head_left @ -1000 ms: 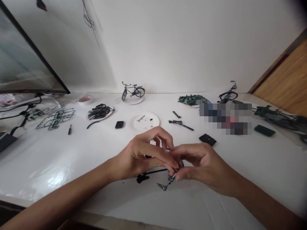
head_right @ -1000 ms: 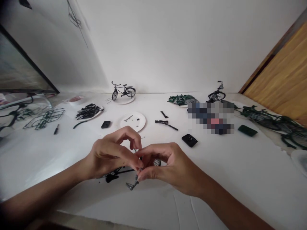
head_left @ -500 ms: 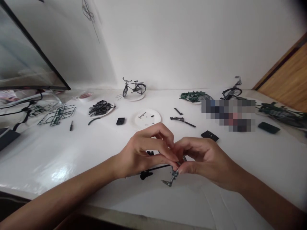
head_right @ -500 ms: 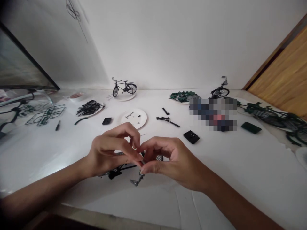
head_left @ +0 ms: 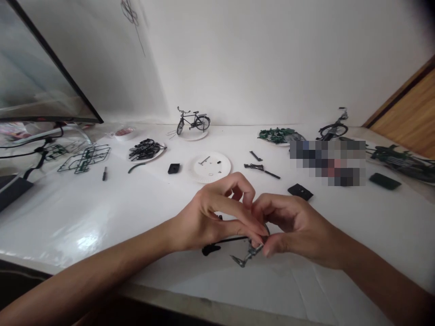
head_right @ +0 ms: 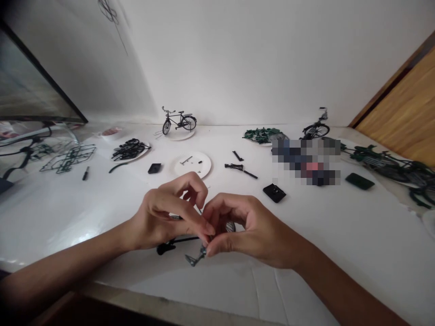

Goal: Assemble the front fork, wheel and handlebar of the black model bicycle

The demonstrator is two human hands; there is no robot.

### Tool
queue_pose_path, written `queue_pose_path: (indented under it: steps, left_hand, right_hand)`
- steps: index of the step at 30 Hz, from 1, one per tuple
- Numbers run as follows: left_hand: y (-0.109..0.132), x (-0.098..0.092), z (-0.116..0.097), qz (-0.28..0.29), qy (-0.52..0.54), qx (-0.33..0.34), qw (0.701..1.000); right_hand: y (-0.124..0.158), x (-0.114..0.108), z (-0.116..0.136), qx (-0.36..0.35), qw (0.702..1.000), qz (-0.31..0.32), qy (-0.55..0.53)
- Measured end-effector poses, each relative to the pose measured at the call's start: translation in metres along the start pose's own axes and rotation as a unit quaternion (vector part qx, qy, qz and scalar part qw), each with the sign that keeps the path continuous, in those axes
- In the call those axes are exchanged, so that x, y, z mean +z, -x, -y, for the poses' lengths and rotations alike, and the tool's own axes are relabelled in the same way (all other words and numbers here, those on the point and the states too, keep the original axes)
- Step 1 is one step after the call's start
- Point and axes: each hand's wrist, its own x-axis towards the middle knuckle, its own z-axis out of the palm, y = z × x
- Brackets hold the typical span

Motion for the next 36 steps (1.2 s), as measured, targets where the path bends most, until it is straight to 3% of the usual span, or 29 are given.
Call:
queue_pose_path:
  steps: [3,7,14,17,21,26,36]
  left_hand:
    - [0.000,0.005,-0.003,-0.006,0.071,-0.055,0.996]
    - [0.000,0.001,-0.004,0.020,0.067,-0.036,0.997]
    - [0.001,-0.014,0.002,0.063,-0.081,0.057,0.993]
    - [0.001,-0.015,0.004,0.074,-0.194,0.125,0.970]
    - [0.001,-0.012,0.003,0.042,-0.317,0.168,0.933]
    - [-0.001,-0.004,-0.003,-0.006,-0.379,0.191,0.905]
    - [-0.006,-0.002,-0.006,0.010,-0.405,0.241,0.882]
  right_hand:
    - [-0.001,0.003,0.001,-0.006,1.000,0.005,-0.013]
    - [-0.001,0.002,-0.003,-0.006,1.000,-0.017,0.022]
    - [0.002,-0.001,-0.005,0.006,0.998,-0.025,0.056]
    - [0.002,-0.002,-0.007,0.010,0.999,-0.015,0.050]
    - [0.000,-0.003,-0.009,0.002,0.998,-0.042,0.042]
    - [-0.002,-0.003,-0.010,-0.012,0.997,-0.052,0.052]
    - [-0.001,0.000,-0.011,-0.017,0.998,-0.055,0.034]
